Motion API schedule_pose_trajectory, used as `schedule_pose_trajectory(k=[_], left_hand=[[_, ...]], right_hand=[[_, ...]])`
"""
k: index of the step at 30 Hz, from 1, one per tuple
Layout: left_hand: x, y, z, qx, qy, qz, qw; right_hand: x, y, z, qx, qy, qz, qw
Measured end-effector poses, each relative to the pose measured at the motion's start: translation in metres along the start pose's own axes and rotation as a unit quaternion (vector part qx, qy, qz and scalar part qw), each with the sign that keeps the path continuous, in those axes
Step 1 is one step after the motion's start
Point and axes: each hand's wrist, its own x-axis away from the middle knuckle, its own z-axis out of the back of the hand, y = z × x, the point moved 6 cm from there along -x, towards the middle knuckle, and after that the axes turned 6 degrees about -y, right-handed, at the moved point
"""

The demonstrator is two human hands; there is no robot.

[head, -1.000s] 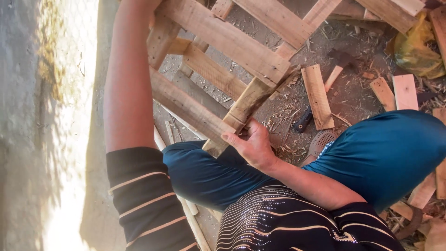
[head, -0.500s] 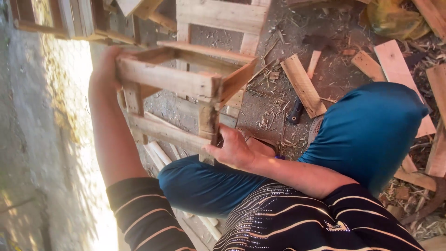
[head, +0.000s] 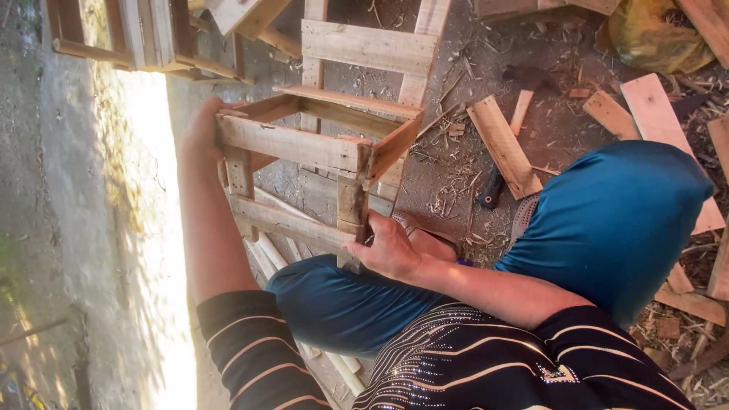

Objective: The person sits on the ground assembling a small wooden stool frame from pallet-wood parts. They fit slats and legs into the frame, position nails, and hammer the joints, working around the frame piece by piece.

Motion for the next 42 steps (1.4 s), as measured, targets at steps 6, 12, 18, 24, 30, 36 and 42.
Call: schedule_pose_trajectory(k=[6,12,18,24,30,36,42], left_hand=[[0.045,0.012,-0.008,-0.053,0.026,0.007,0.998],[0.020,0.008,-0.018,-0.083,0.022,0.001,0.996],[0.002,0.017,-0.054,-0.153,-0.028,-0.045,0.987],[-0.049,0.006,-0.086,-0.144,-0.046,-0.044,0.988],[-0.077,0.002,-0.114,-0.165,-0.048,-0.028,0.985],[-0.113,-0.004,-0.145,-0.181,-0.082,-0.050,0.979],[-0.158,-0.016,-0.172,-0.149,-0.104,-0.074,0.981]], right_hand=[[0.011,-0.012,-0.013,-0.040,-0.013,-0.004,0.999],[0.013,-0.002,-0.012,-0.094,0.011,-0.031,0.995],[0.003,-0.003,0.007,-0.052,-0.017,0.064,0.996],[-0.025,0.033,0.021,-0.090,-0.001,0.054,0.994],[-0.051,0.064,0.030,-0.202,-0.017,0.055,0.978],[-0.071,0.086,0.046,-0.204,0.004,-0.026,0.979],[-0.080,0.089,0.053,-0.216,0.015,-0.063,0.974]])
